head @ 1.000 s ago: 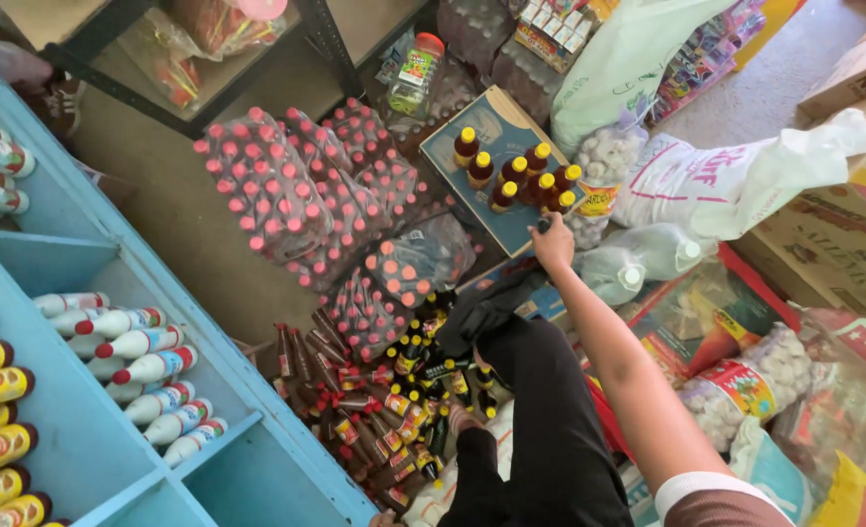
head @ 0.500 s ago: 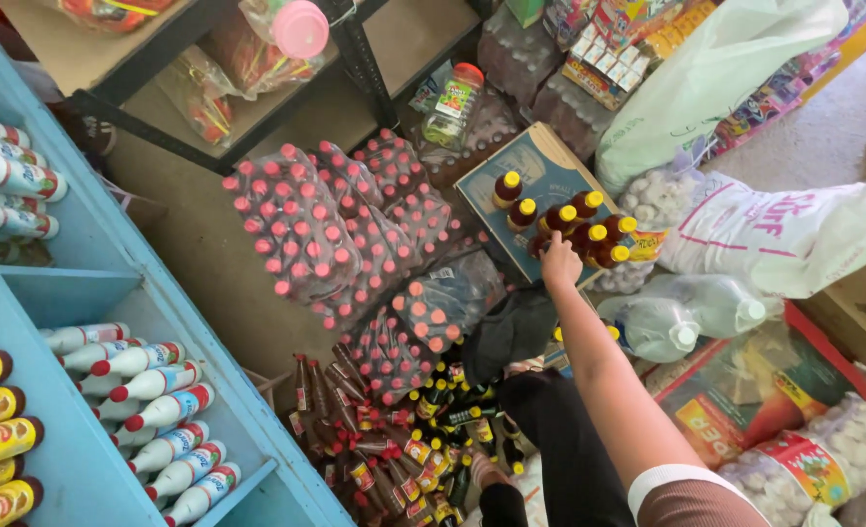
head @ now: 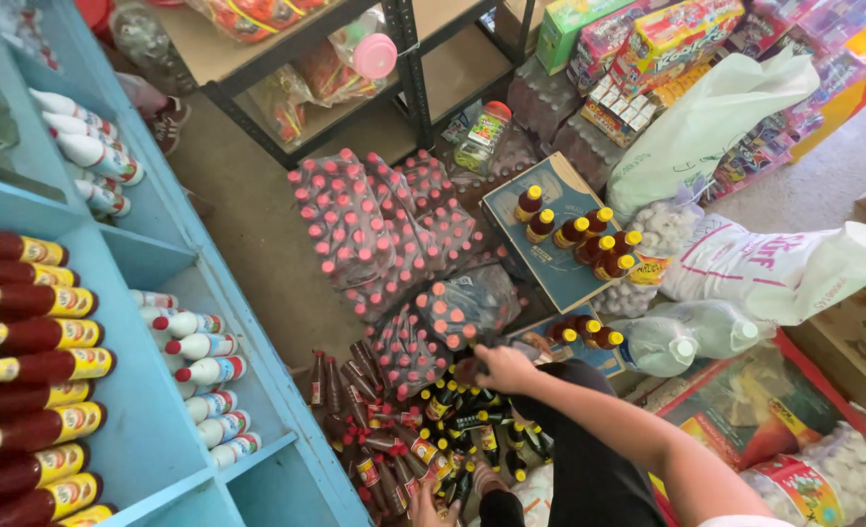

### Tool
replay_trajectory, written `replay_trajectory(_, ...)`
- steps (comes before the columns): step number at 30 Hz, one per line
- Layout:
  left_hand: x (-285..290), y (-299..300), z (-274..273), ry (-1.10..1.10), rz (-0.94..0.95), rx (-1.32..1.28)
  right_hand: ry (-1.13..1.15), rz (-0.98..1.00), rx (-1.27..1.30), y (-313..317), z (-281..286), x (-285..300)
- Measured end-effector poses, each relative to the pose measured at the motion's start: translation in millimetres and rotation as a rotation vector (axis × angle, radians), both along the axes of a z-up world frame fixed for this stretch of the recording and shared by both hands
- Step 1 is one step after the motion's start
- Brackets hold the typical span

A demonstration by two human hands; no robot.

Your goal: Cleaning condiment bottles with a cloth and organizing them on shelves in a grocery store.

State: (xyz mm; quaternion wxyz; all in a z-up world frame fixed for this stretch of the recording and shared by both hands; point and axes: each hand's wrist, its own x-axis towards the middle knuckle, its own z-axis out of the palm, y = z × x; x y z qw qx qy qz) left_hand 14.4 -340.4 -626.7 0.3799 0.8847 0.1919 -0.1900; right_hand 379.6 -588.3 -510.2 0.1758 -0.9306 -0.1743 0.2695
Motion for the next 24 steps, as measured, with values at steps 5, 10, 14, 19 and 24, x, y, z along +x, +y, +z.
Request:
replay_trajectory(5, 130.3, -34.1, 181.9, -0.049, -0.053, 0.017, 0.042, 0.004, 0.438, 50.3, 133.7, -117.3)
replay_trajectory(10, 108.2, -33.5, 248.0, -0.223, 0.056, -0.167, 0.18, -0.265, 0.58, 57.7, 211.0, -176.2)
replay_trajectory(14, 93.0, -33.8, 307.0, -0.153, 0.128, -0.344, 0.181, -0.33, 0.778, 57.3, 240.0, -188.0)
replay_trajectory(19, 79.3, -40.1, 360.1, -0.423, 0.168, -0.653, 0.467, -0.511, 1.596, 62.7, 296.9, -189.3)
replay_trajectory(24, 64.9, -47.6, 404.6, -0.405, 0.117, -0.59, 0.167, -0.176, 1.514, 85.0, 315.7, -206.7)
